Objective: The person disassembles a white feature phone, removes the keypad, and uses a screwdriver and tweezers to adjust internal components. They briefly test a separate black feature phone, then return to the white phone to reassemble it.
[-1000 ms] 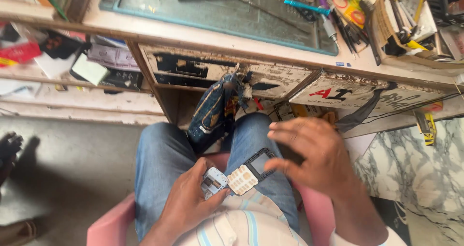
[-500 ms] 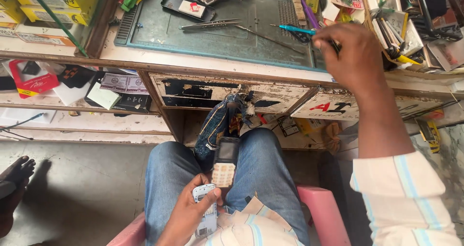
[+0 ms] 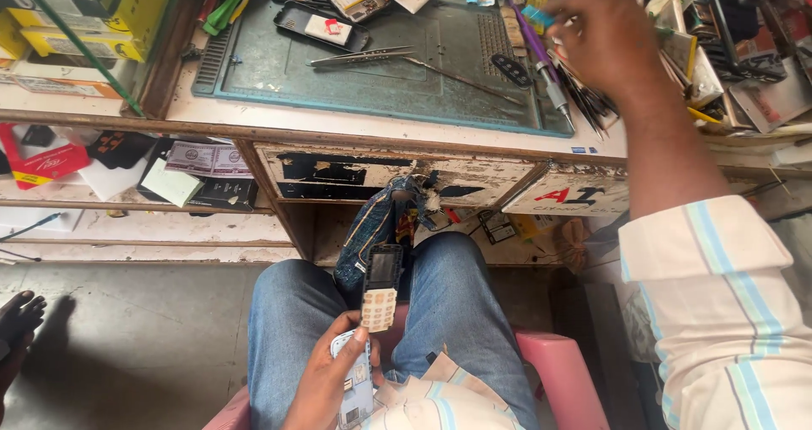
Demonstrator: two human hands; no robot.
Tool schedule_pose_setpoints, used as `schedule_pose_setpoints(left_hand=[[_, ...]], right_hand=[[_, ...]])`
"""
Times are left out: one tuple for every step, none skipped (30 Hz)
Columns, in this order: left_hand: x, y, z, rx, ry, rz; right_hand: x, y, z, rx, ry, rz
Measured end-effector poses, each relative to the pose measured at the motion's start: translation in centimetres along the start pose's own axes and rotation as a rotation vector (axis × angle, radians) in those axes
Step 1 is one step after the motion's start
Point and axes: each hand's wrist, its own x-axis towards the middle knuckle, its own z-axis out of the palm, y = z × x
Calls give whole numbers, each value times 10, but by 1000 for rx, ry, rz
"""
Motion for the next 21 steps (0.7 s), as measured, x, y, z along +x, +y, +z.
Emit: schedule_pose_setpoints(left_hand=[[1, -1, -1, -14, -4, -2], [1, -2, -2, -28, -8, -3], [3, -2, -3, -40, -15, -2], [5, -2, -3, -34, -7, -5], [7, -3, -4, -29, 3, -5], [8, -4, -4, -24, 12, -5], [9, -6, -5, -37, 0, 12], [10, -8, -5, -51, -12, 29], [10, -10, -5, -65, -22, 45], [11, -13, -5, -62, 0, 48], [12, -14, -5, -58, 21, 54], [12, -15, -5, -53, 42, 60], [11, -15, -5, -80, 32, 65], [10, -14, -6, -107, 21, 69], [7, -15, -7, -139, 15, 73], [6, -15, -7, -169, 10, 64], [5, -15, -7, -198, 3, 56], [5, -14, -7, -227, -4, 48], [6, -13, -5, -212, 15, 34], [8, -12, -3, -198, 35, 20], [6, -13, -2, -181, 60, -2]], right_hand=[[-2, 7, -5, -14, 25, 45], [-3, 14, -8, -45, -12, 84], [-4, 21, -10, -77, -45, 123], [-5, 29, -11, -108, -78, 162], [-4, 35, -10, -142, -104, 163], [-4, 40, -7, -175, -130, 165], [-3, 45, -3, -206, -158, 163], [-1, 49, 0, -221, -167, 136], [1, 53, 4, -235, -178, 108], [3, 56, 6, -248, -190, 81], [5, 57, 6, -262, -200, 104], [7, 56, 5, -275, -211, 129], [8, 55, 2, -288, -221, 151], [8, 52, -3, -256, -215, 144], [8, 46, -7, -222, -215, 133], [7, 40, -12, -187, -214, 122], [7, 31, -17, -129, -253, 196], [8, 22, -20, -71, -291, 271], [9, 14, -27, -14, -324, 349], [10, 5, -34, 213, -335, 384], [9, -3, -37, 446, -348, 422]])
